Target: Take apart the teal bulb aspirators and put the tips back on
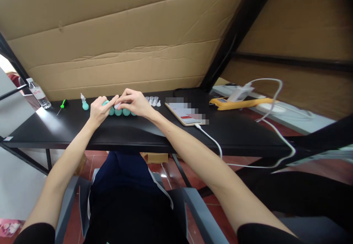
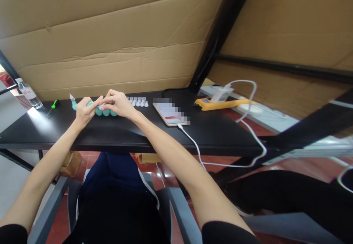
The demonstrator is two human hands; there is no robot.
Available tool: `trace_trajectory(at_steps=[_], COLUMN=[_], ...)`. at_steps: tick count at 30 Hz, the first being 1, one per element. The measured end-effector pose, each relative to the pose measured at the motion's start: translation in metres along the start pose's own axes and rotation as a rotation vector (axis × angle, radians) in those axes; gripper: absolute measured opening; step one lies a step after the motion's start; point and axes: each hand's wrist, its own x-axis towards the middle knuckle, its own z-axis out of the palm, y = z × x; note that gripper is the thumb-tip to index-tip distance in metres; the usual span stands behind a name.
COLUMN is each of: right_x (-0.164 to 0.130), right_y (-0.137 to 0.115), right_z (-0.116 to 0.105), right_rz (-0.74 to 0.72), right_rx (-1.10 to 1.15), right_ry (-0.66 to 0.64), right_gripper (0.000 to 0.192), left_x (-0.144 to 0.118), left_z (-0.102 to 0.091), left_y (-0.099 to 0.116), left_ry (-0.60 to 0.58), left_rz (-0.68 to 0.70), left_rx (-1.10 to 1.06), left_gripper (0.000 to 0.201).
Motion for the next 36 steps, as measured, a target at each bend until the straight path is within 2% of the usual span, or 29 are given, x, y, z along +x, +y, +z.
trace_trajectory(at_steps=[5,9,13,16,19,21,24,31,36], right_x=[-0.002,0.000,0.004,0.005,0.002,-0.001,-0.002,0.002,0.000], right_y=[0.004,-0.001,0.009,0.022,0.027,0.026,0.022,0.023,0.019], right_z=[0.004,0.001,-0.013,-0.033,-0.054,-0.063,-0.064,-0.045,-0.034], right_rz=[-0.045,-0.009,0.045,0.161,0.387,0.520,0.615,0.579,0.615], right_rx=[0.004,0.059,0.173,0.130,-0.130,-0.319,-0.449,-0.688,-0.820], right_ry=[0.001,0.011,0.166,0.324,0.360,0.274,0.058,-0.278,-0.396], right_gripper=[0.015,0.020,0.025,0.023,0.010,0.007,0.011,0.021,0.041], left_x=[-0.004,-0.003,-0.002,-0.004,-0.005,-0.006,-0.006,-0.005,-0.005], left_z=[-0.002,0.004,0.008,0.007,0.004,0.003,0.002,0.004,0.005], left_y=[-0.009,-0.007,-0.009,-0.015,-0.020,-0.022,-0.023,-0.021,-0.021], left_ry=[-0.026,0.061,0.125,0.161,0.163,0.141,0.123,0.089,0.076], left_rz=[-0.014,-0.074,-0.133,-0.225,-0.330,-0.385,-0.398,-0.398,-0.400], left_rx=[-0.034,-0.010,-0.032,-0.097,-0.138,-0.142,-0.161,-0.191,-0.200], left_gripper=[0.057,0.065,0.069,0.069,0.071,0.072,0.072,0.071,0.071])
